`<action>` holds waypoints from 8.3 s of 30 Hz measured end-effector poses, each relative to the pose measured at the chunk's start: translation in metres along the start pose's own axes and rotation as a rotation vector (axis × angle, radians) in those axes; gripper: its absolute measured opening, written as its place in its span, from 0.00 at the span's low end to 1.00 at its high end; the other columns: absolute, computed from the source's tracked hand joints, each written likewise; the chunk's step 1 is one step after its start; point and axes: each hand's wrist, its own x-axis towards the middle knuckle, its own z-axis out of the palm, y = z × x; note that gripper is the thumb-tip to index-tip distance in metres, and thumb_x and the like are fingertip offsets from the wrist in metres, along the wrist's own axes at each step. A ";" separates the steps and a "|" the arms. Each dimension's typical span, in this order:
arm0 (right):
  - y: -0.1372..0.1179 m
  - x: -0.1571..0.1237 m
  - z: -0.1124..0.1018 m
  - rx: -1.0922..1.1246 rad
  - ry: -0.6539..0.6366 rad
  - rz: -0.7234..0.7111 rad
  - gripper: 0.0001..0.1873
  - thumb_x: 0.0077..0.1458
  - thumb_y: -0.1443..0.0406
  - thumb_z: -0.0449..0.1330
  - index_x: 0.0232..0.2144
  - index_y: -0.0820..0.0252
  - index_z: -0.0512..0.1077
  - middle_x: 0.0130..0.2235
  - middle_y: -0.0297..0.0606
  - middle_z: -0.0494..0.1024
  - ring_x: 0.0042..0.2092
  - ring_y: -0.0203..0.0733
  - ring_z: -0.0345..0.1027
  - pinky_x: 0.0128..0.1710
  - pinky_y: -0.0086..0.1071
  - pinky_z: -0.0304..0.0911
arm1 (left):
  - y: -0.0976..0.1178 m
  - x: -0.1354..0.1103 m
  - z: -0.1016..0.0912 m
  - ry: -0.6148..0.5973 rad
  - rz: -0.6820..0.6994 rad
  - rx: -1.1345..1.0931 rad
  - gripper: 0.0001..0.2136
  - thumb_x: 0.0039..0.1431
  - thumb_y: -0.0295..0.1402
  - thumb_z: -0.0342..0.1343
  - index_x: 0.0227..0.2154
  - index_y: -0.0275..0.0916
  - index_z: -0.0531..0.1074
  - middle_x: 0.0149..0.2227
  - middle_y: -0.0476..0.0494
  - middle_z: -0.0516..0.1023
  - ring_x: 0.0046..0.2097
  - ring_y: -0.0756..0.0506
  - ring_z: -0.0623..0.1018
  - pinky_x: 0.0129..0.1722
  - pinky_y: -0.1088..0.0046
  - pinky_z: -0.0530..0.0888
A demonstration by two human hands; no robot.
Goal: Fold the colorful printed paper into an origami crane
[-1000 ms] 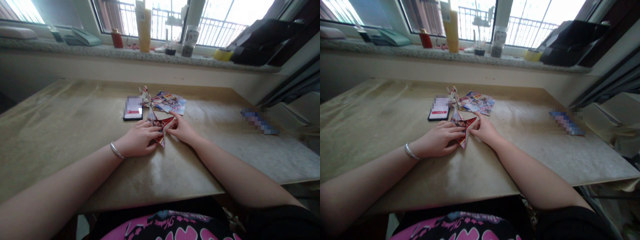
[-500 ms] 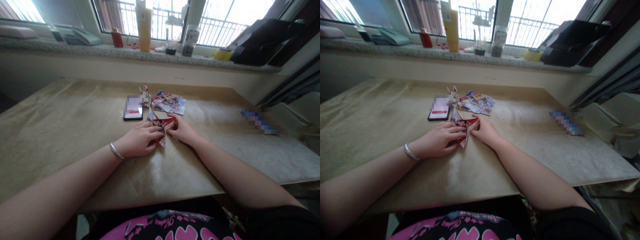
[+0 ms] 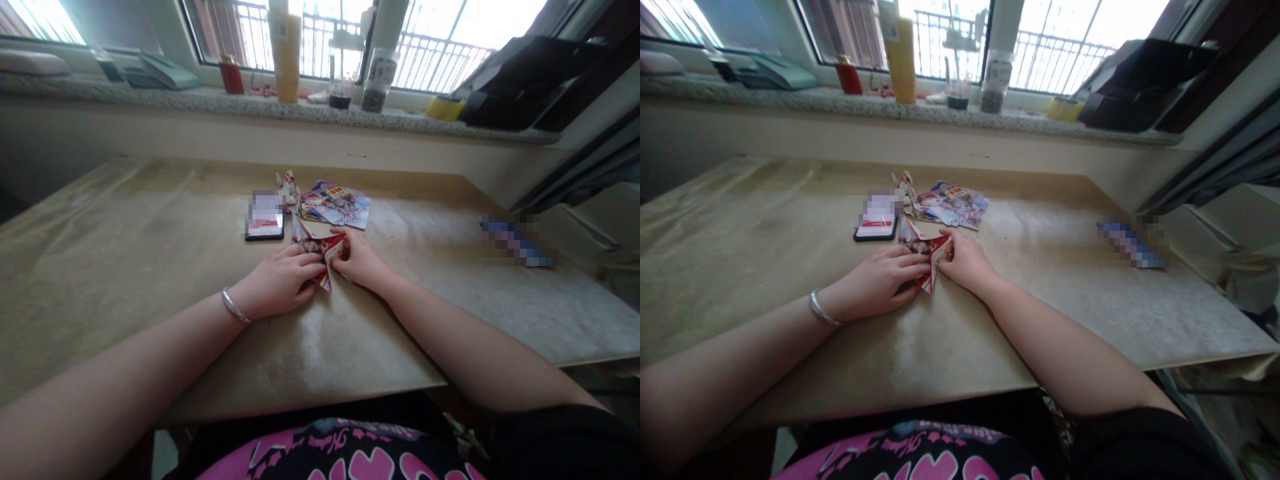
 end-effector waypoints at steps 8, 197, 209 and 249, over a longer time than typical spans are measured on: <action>-0.004 0.001 -0.005 0.085 -0.002 0.027 0.07 0.48 0.65 0.58 0.32 0.60 0.69 0.27 0.30 0.71 0.28 0.33 0.63 0.29 0.27 0.59 | -0.008 -0.002 0.003 0.015 0.016 -0.011 0.14 0.60 0.35 0.50 0.48 0.43 0.72 0.51 0.42 0.73 0.50 0.40 0.71 0.52 0.58 0.66; -0.046 -0.019 -0.029 -0.235 0.297 -0.557 0.04 0.51 0.69 0.58 0.27 0.55 0.71 0.33 0.36 0.76 0.46 0.43 0.67 0.50 0.39 0.64 | -0.015 0.003 -0.002 0.561 0.024 -0.008 0.08 0.57 0.32 0.56 0.23 0.41 0.70 0.27 0.52 0.76 0.32 0.50 0.71 0.49 0.65 0.64; -0.047 -0.019 -0.029 -0.215 0.305 -0.571 0.05 0.51 0.70 0.58 0.26 0.55 0.71 0.33 0.35 0.76 0.45 0.42 0.68 0.49 0.39 0.64 | -0.019 0.003 -0.002 0.572 0.067 0.014 0.06 0.57 0.32 0.57 0.25 0.41 0.70 0.28 0.52 0.77 0.32 0.50 0.71 0.46 0.65 0.65; -0.039 -0.013 -0.025 0.682 0.025 0.247 0.19 0.48 0.49 0.59 0.31 0.58 0.68 0.31 0.36 0.79 0.28 0.34 0.71 0.24 0.26 0.58 | -0.022 0.001 0.003 0.630 -0.220 -0.339 0.08 0.58 0.36 0.56 0.33 0.39 0.78 0.31 0.45 0.81 0.32 0.49 0.78 0.34 0.74 0.74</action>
